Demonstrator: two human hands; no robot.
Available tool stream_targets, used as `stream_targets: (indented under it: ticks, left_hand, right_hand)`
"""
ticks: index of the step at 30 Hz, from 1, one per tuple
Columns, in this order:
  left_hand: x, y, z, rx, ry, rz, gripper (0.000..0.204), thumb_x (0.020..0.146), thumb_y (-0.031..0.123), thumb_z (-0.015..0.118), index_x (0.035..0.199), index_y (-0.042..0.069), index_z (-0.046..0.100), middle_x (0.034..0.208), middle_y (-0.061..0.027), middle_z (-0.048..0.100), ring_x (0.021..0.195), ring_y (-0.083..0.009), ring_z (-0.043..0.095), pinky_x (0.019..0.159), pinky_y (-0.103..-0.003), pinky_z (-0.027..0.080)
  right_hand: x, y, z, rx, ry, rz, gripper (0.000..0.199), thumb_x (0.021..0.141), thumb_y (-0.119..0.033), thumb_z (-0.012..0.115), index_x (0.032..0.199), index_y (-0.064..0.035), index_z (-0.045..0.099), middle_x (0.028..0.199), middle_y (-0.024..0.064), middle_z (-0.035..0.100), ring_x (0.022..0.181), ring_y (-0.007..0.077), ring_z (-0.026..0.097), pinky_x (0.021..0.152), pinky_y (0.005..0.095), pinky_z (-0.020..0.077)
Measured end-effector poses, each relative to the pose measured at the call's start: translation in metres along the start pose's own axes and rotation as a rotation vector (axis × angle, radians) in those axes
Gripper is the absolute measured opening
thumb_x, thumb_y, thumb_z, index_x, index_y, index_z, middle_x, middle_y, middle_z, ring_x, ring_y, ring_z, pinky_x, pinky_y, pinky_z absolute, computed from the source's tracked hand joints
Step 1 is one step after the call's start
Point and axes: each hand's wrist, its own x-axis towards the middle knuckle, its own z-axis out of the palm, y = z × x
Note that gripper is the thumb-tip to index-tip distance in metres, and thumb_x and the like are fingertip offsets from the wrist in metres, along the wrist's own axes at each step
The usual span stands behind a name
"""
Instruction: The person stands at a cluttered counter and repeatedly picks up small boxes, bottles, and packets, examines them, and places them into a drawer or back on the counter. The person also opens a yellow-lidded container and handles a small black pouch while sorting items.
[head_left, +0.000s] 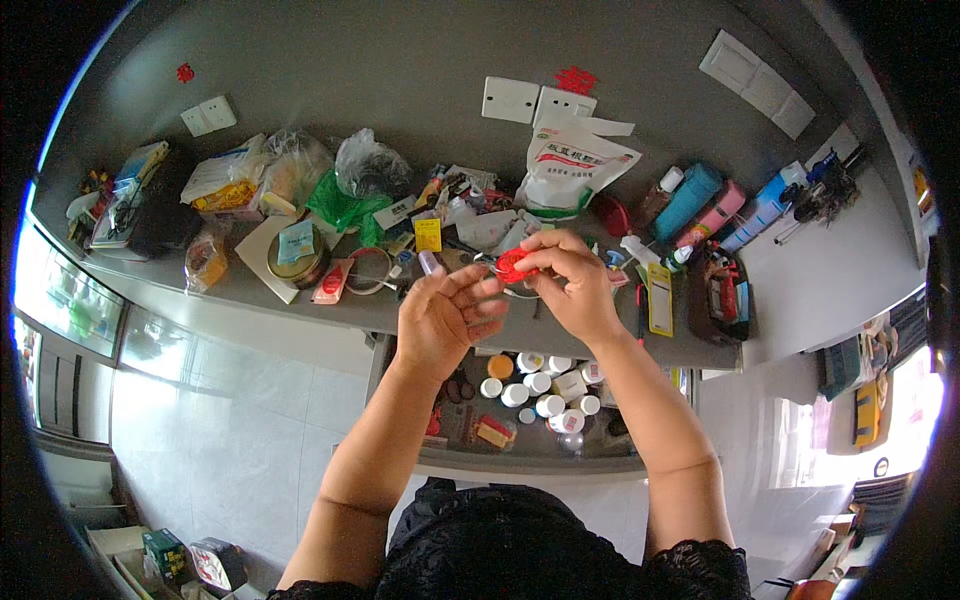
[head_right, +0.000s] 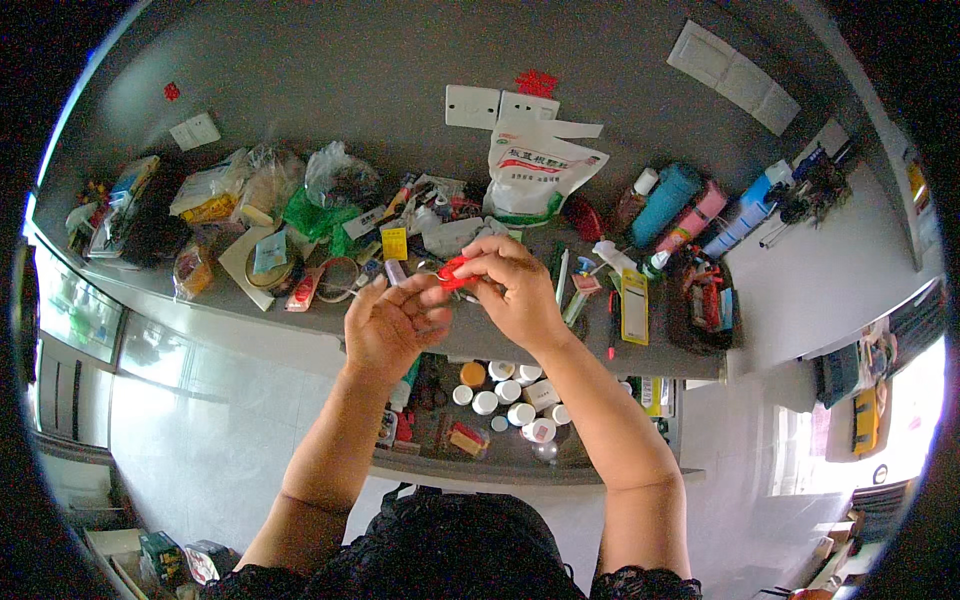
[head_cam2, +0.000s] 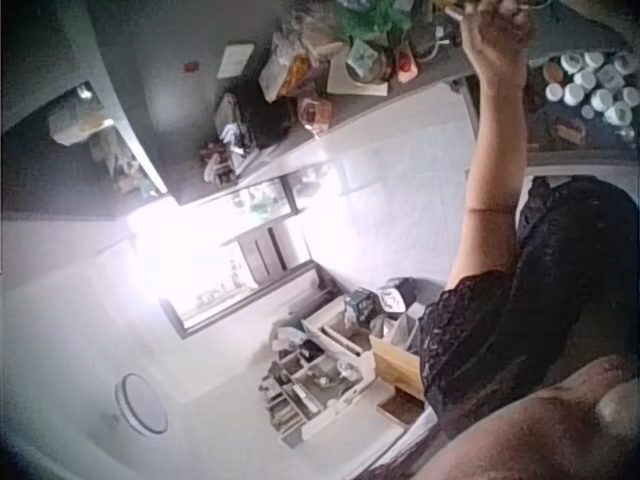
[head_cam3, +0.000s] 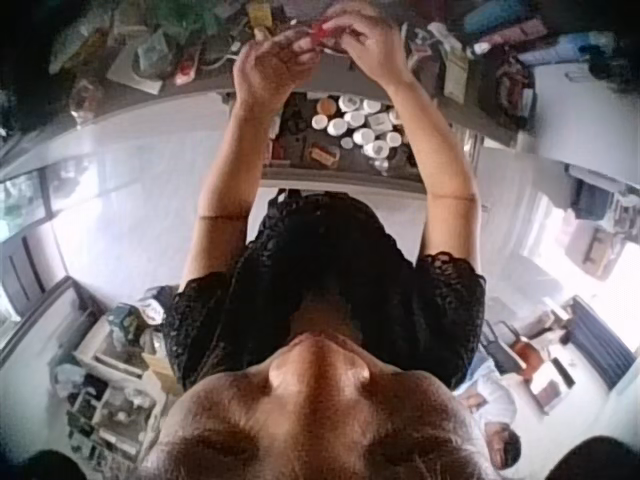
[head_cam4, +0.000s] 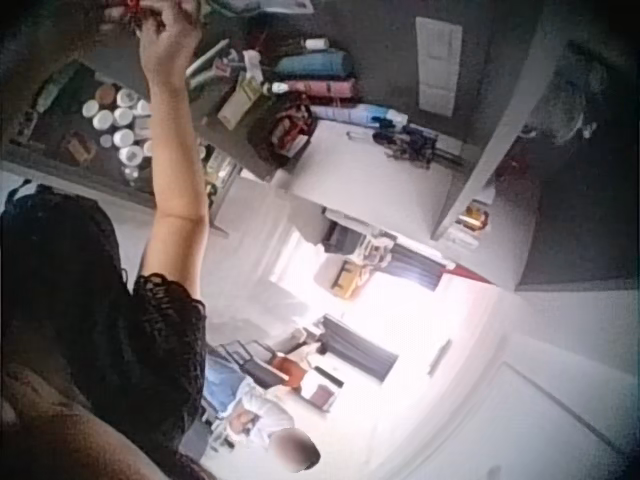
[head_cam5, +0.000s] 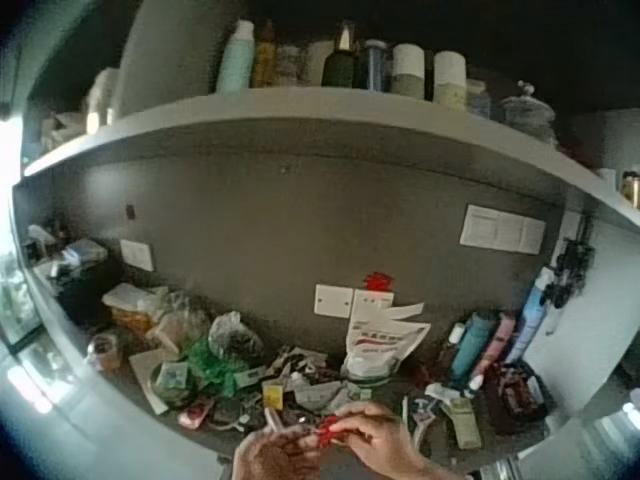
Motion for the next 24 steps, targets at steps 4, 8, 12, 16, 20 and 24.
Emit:
stream_targets:
  ticks: [4,8,12,16,20,24]
  left_hand:
    - [-0.003,-0.007,-0.008,0.150,0.107,-0.058,0.034,0.091,0.035,0.046,0.103,0.005,0.058,0.088,-0.0104,0.065,0.074,-0.0229,0.064,0.062,-0.033,0.055]
    - [-0.015,-0.013,-0.009,0.324,0.242,0.008,0.018,0.086,0.017,0.059,0.095,0.001,0.061,0.079,-0.0082,0.064,0.065,-0.0156,0.063,0.058,-0.027,0.052]
    - [-0.038,-0.013,-0.040,0.453,0.540,0.138,0.016,0.085,0.012,0.060,0.092,-0.002,0.060,0.075,-0.0086,0.063,0.064,-0.0154,0.062,0.056,-0.027,0.052]
    - [-0.052,0.027,-0.093,0.289,0.707,0.451,0.018,0.084,0.013,0.060,0.092,-0.002,0.058,0.073,-0.0081,0.061,0.061,-0.0160,0.061,0.055,-0.027,0.052]
    - [-0.045,0.082,-0.120,0.380,0.844,0.535,0.020,0.085,0.014,0.058,0.096,-0.002,0.057,0.077,-0.0096,0.061,0.060,-0.0159,0.061,0.052,-0.026,0.052]
    - [-0.030,0.113,-0.116,0.421,0.838,0.538,0.021,0.084,0.014,0.059,0.098,-0.002,0.057,0.077,-0.0097,0.062,0.062,-0.0161,0.062,0.049,-0.027,0.052]
  right_hand:
    - [-0.009,-0.005,0.002,0.006,-0.051,-0.100,0.025,0.065,0.012,0.058,0.080,-0.0076,0.061,0.101,0.0068,0.058,0.087,0.0242,0.059,0.074,0.0306,0.0483]
    - [-0.031,0.002,0.017,0.005,-0.195,-0.084,0.022,0.068,0.008,0.059,0.083,-0.0083,0.062,0.109,0.0077,0.055,0.088,0.0230,0.059,0.076,0.0305,0.0476]
    - [-0.050,0.004,0.032,0.001,-0.202,0.167,0.020,0.078,-0.002,0.062,0.096,-0.0096,0.064,0.113,0.0084,0.053,0.082,0.0189,0.061,0.071,0.0292,0.0491]
    - [-0.064,0.019,0.038,0.089,-0.224,0.317,0.019,0.079,-0.003,0.062,0.098,-0.0049,0.063,0.111,0.0077,0.054,0.078,0.0142,0.061,0.066,0.0280,0.0510]
    - [-0.057,0.018,0.043,0.101,-0.313,0.373,0.019,0.079,-0.004,0.063,0.097,-0.0041,0.063,0.106,0.0070,0.056,0.078,0.0136,0.060,0.067,0.0255,0.0493]
    - [-0.053,0.014,0.056,0.115,-0.367,0.392,0.019,0.078,-0.006,0.063,0.097,-0.0036,0.063,0.101,0.0072,0.058,0.079,0.0145,0.060,0.070,0.0261,0.0488]
